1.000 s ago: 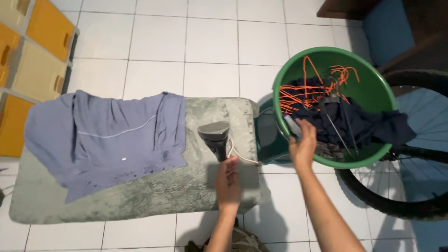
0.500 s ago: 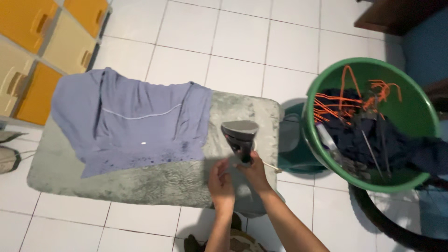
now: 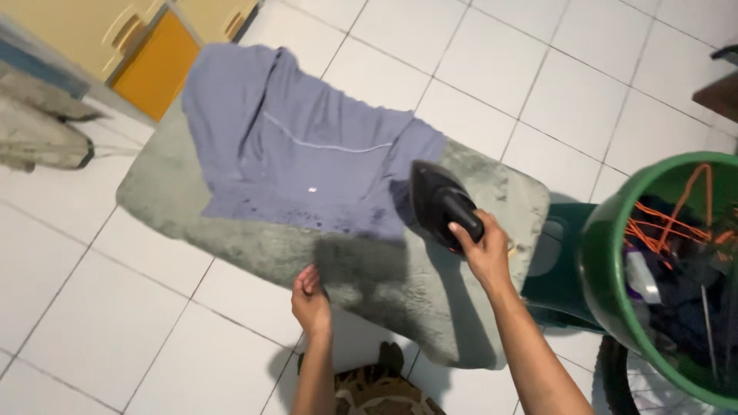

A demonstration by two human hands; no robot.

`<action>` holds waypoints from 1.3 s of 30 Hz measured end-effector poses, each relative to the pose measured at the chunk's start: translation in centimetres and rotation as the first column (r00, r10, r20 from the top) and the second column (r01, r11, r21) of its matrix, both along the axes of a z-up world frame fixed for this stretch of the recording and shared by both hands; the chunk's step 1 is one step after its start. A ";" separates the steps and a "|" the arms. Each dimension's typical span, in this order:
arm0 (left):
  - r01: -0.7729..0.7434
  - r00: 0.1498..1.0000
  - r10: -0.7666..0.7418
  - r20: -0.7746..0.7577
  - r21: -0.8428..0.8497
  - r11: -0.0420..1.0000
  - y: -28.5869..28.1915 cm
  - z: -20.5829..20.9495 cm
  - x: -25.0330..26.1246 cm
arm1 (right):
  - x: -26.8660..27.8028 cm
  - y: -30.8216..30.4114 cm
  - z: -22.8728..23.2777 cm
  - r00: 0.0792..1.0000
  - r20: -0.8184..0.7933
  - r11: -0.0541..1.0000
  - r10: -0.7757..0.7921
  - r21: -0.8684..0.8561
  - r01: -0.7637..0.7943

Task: The person takes a light blue shirt from a green bucket, lays it on a small ironing board, and irons it using a steam iron. They spray water on the shirt to aid ironing, flip the shirt to iron the other side, and continue smoothing the fabric until the task is complete.

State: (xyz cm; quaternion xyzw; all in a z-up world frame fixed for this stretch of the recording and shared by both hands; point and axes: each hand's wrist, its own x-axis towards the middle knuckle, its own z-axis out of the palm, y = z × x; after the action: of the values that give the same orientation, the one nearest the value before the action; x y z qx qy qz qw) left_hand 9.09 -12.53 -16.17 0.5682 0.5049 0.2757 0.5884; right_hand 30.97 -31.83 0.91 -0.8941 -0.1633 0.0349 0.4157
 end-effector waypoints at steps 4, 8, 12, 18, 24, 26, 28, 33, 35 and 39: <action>0.058 0.987 -0.034 -0.157 0.149 0.987 2.8 1.0 -0.4 | -1.0 7.7 2.4 0.996 0.045 0.905 0.080 -0.421 -0.054; 0.138 0.988 -0.076 -0.137 0.527 0.838 6.1 1.8 -0.2 | -1.8 13.1 0.1 0.958 0.104 0.782 0.268 -0.603 -0.154; 0.249 0.953 -0.117 -0.278 0.509 0.824 10.1 1.3 0.5 | -1.8 15.9 -3.3 0.923 0.139 0.740 0.359 -0.645 -0.191; 0.407 0.804 0.014 -0.594 0.568 0.715 16.3 -1.1 1.7 | -2.2 17.8 -3.7 0.937 0.014 0.535 0.349 -0.824 -0.188; 0.406 0.668 0.234 -0.706 0.609 0.681 19.7 -3.7 1.7 | -3.0 19.7 -4.0 0.953 0.128 0.584 0.276 -0.809 -0.060; 0.406 0.644 0.245 -0.725 0.596 0.693 20.8 -3.5 1.7 | -3.3 20.3 -4.0 0.934 0.113 0.584 0.339 -0.804 -0.114; 0.364 0.658 0.246 -0.712 0.587 0.723 21.8 -3.0 2.0 | -4.4 20.6 -4.0 0.906 0.063 0.494 0.418 -0.853 -0.169; 0.239 0.763 0.176 -0.622 0.525 0.817 23.5 -2.3 2.1 | -5.4 23.5 -4.8 0.955 0.135 0.544 0.263 -0.839 -0.031; 0.200 0.803 0.207 -0.559 0.579 0.791 23.8 -2.3 1.9 | -5.9 24.8 -5.0 0.937 0.132 0.558 0.322 -0.827 -0.075; 0.120 0.831 0.256 -0.493 0.610 0.783 23.8 -3.0 2.0 | -7.3 27.6 -5.3 0.893 0.127 0.560 0.433 -0.814 -0.155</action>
State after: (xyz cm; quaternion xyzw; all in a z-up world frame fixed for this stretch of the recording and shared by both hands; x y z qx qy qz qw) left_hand 11.04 11.29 -19.20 0.7638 0.5547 0.2717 0.1874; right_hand 23.64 -4.27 -4.44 -0.9366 -0.3437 0.0305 -0.0618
